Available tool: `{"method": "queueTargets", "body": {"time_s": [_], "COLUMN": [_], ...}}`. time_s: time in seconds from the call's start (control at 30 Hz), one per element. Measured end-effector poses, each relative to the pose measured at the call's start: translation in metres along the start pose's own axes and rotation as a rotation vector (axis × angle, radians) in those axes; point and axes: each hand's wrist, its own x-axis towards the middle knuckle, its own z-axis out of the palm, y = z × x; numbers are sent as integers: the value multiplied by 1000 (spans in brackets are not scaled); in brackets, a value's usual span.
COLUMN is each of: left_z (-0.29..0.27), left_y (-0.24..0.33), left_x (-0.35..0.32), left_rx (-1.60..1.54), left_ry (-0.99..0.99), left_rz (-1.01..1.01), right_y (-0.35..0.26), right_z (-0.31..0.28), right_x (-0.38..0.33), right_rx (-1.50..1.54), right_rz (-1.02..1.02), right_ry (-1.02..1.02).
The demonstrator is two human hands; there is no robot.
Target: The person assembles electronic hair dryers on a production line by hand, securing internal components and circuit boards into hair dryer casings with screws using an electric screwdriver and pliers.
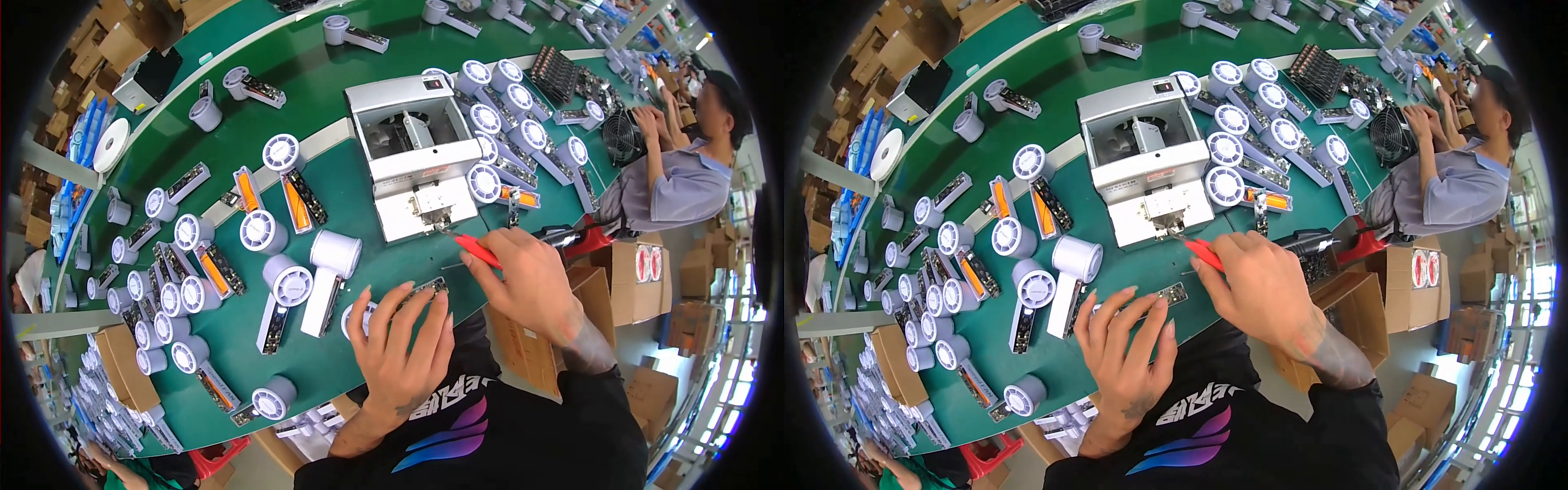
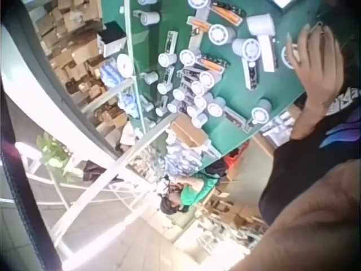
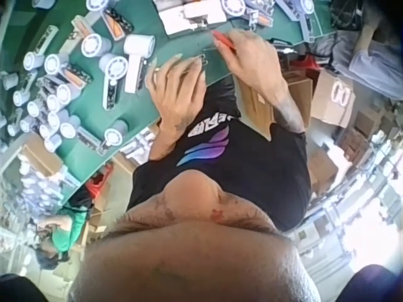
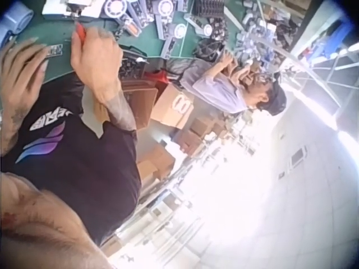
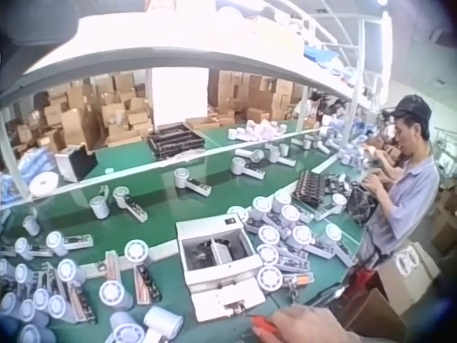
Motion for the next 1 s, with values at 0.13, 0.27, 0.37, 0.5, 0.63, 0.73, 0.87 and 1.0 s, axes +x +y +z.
{"method": "queueTargets", "body": {"time_s": [0.13, 0.27, 0.37, 0.5, 0.63, 0.73, 0.87, 1.0], "left_z": [-1, -4, -4, -3, -4, -4, -8, -4], "left_y": [-3, -6, -7, -10, -14, -18, -17, -10], "left_x": [0, 0, 0, -2, -3, -4, -3, 1], "left_rx": [-28, -23, -23, -19, -2, 5, 16, -24], "left_ry": [11, 22, 24, 28, 20, 19, 30, 36], "left_rz": [7, -12, -21, -17, -28, -35, -41, -23], "right_y": [-2, -7, -7, 4, 30, 24, 34, 43], "right_z": [2, 3, 2, 3, -2, -30, -50, -54], "right_x": [-1, 4, 5, 3, 15, 25, 21, 55], "right_rx": [-88, -119, -115, -38, 682, 1025, 1457, 1783], "right_rz": [-25, -83, -57, 9, 275, 552, 677, 643], "right_ry": [22, 65, 43, -80, -378, -582, -606, -544]}}
